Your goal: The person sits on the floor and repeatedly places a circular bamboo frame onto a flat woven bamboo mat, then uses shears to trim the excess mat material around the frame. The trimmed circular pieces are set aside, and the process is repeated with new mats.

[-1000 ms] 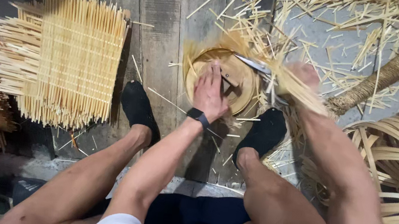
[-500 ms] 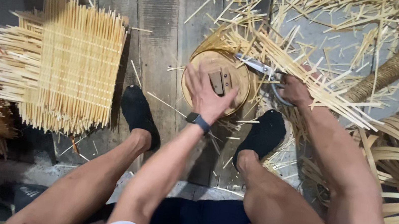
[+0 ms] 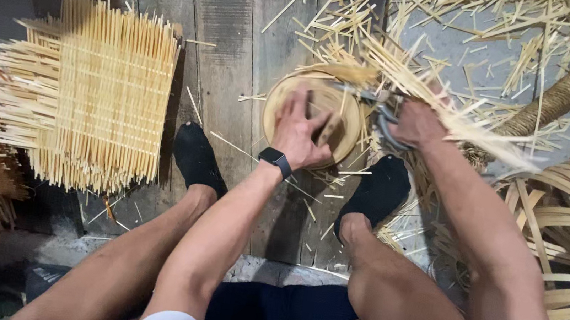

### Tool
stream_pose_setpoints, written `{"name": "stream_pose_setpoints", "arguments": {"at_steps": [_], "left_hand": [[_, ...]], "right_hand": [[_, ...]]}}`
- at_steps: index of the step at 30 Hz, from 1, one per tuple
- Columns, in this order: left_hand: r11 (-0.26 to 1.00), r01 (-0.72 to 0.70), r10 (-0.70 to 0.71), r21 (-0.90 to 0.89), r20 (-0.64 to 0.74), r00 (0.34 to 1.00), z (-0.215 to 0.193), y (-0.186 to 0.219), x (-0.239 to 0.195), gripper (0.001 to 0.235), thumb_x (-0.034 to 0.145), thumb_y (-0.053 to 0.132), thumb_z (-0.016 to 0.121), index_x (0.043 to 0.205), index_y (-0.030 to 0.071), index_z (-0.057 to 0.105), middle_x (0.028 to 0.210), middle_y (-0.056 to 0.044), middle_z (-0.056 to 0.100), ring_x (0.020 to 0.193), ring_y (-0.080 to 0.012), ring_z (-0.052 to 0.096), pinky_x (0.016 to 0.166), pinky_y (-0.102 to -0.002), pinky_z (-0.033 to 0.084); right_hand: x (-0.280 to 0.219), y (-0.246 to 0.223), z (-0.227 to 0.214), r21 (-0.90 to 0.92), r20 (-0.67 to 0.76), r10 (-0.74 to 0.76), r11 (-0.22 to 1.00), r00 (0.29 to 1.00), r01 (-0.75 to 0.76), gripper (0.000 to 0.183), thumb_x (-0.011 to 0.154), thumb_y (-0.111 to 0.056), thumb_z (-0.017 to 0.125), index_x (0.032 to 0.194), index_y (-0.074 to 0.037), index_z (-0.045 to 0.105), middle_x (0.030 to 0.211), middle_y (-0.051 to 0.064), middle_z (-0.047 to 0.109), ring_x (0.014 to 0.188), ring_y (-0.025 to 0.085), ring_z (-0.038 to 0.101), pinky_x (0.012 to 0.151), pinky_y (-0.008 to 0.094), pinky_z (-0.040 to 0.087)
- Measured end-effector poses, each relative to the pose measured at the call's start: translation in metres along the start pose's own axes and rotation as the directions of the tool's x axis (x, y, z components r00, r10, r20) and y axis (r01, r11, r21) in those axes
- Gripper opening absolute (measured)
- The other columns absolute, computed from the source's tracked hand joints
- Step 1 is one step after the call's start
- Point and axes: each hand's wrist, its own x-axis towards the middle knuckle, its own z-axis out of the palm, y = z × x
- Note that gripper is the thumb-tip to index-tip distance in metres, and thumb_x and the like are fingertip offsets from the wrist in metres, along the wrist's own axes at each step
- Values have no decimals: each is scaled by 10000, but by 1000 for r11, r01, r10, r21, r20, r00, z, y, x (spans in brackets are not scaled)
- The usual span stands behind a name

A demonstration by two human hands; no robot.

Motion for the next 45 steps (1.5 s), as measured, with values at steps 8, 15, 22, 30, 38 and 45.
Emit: {"name": "stream_pose_setpoints", "arguments": {"at_steps": [8,15,22,30,38,45], "left_hand": [[971,237,-237,-4,2,971,-3,11,-1,1191,522,365,915,1520,105,322,1548,-227,323,1358,-500,355,1122,-626,311],[990,132,-128,-43,92,987,-8,11,-2,1199,468,239,965,1487,91,350,1433,-156,487,1258,-442,451,1092,-565,370],[990,-126,136,-66,175,975,-28,-13,3,1191,431,217,947,1484,141,396,1442,-111,502,1334,-408,446,1148,-541,377],[898,138,-160,-418,-19,987,-41,-45,37,510,798,215,872,1259,93,690,1106,-94,703,978,-258,699,907,-378,602],[25,-190,131,-982,-185,974,-63,1,184,223,1057,93,775,1223,-15,671,1213,-112,687,1171,-235,642,1066,-388,517],[915,353,-350,-195,50,935,-36,-61,116,320,956,341,716,1132,83,786,1049,-165,765,1005,-299,735,884,-408,569]], "right_hand": [[-6,-7,-19,111,-66,-100,988,993,107,333,866,-219,713,1012,72,639,790,226,633,716,380,665,708,482,575],[-15,-22,-37,-253,-197,-140,964,970,88,604,572,-211,749,1112,32,629,875,221,648,751,330,659,667,442,575],[-21,21,-39,-134,-109,-3,991,994,-12,343,894,-429,746,977,-97,712,899,148,708,857,308,699,785,458,572],[-49,64,-43,402,82,456,799,886,-448,665,786,-669,791,950,-30,699,862,179,701,780,302,689,754,455,564],[-95,43,-50,223,-87,355,918,931,-329,618,705,-569,874,989,-37,742,937,209,674,882,379,676,850,511,550],[-88,-23,-36,316,-434,212,946,876,-72,381,827,-231,818,1107,10,724,1005,171,661,931,313,649,854,425,557]]}}
